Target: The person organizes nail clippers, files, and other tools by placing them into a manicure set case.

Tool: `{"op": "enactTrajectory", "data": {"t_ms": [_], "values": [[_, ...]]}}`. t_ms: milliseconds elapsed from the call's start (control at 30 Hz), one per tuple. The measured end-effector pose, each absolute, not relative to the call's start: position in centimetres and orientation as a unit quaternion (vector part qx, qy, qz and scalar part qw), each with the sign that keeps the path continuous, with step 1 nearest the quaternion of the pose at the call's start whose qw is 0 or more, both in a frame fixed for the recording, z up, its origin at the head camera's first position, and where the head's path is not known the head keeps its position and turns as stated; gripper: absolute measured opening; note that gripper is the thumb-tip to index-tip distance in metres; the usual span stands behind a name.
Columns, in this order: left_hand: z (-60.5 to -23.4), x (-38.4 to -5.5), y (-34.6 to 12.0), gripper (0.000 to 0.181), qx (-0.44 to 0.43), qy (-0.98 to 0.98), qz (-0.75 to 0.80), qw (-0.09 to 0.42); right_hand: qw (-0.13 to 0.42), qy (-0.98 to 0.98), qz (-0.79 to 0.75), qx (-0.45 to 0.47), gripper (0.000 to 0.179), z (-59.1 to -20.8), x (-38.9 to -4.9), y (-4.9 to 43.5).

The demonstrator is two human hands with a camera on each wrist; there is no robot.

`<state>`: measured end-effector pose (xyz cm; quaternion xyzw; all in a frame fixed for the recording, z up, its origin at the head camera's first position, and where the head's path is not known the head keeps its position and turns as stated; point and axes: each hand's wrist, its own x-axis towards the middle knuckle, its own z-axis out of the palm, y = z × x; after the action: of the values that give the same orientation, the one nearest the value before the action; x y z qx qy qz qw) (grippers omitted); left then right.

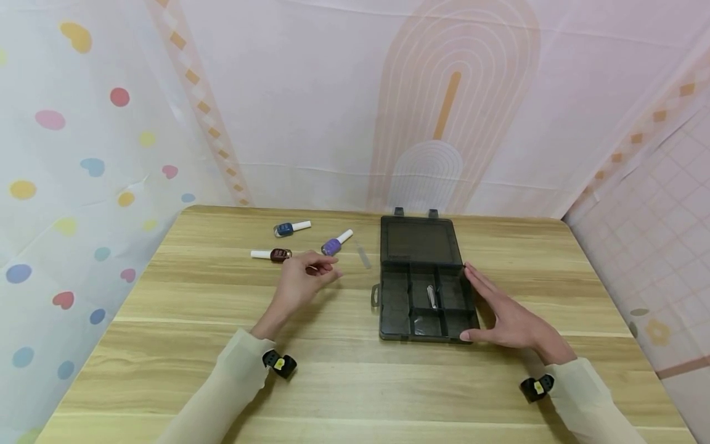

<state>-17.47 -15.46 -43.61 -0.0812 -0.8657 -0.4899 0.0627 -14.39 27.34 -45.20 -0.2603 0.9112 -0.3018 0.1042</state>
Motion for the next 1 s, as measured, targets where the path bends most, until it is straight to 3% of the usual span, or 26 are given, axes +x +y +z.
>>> {"op": "enactTrajectory", "data": {"t_ms": [700,1000], "values": [[-43.0,-16.5,-9.5,0.024,-0.159,-0.836,-0.521,0.058,0.1,0.912,-0.299,-0.262,0.119,-45.1,-14.3,27.5],[-42.6,-15.7,-6.9,0.02,-0.188,-0.823,-0.534,0.034,0.098,0.916,-0.29,-0.261,0.12,-45.1,-14.2,27.4]]}}
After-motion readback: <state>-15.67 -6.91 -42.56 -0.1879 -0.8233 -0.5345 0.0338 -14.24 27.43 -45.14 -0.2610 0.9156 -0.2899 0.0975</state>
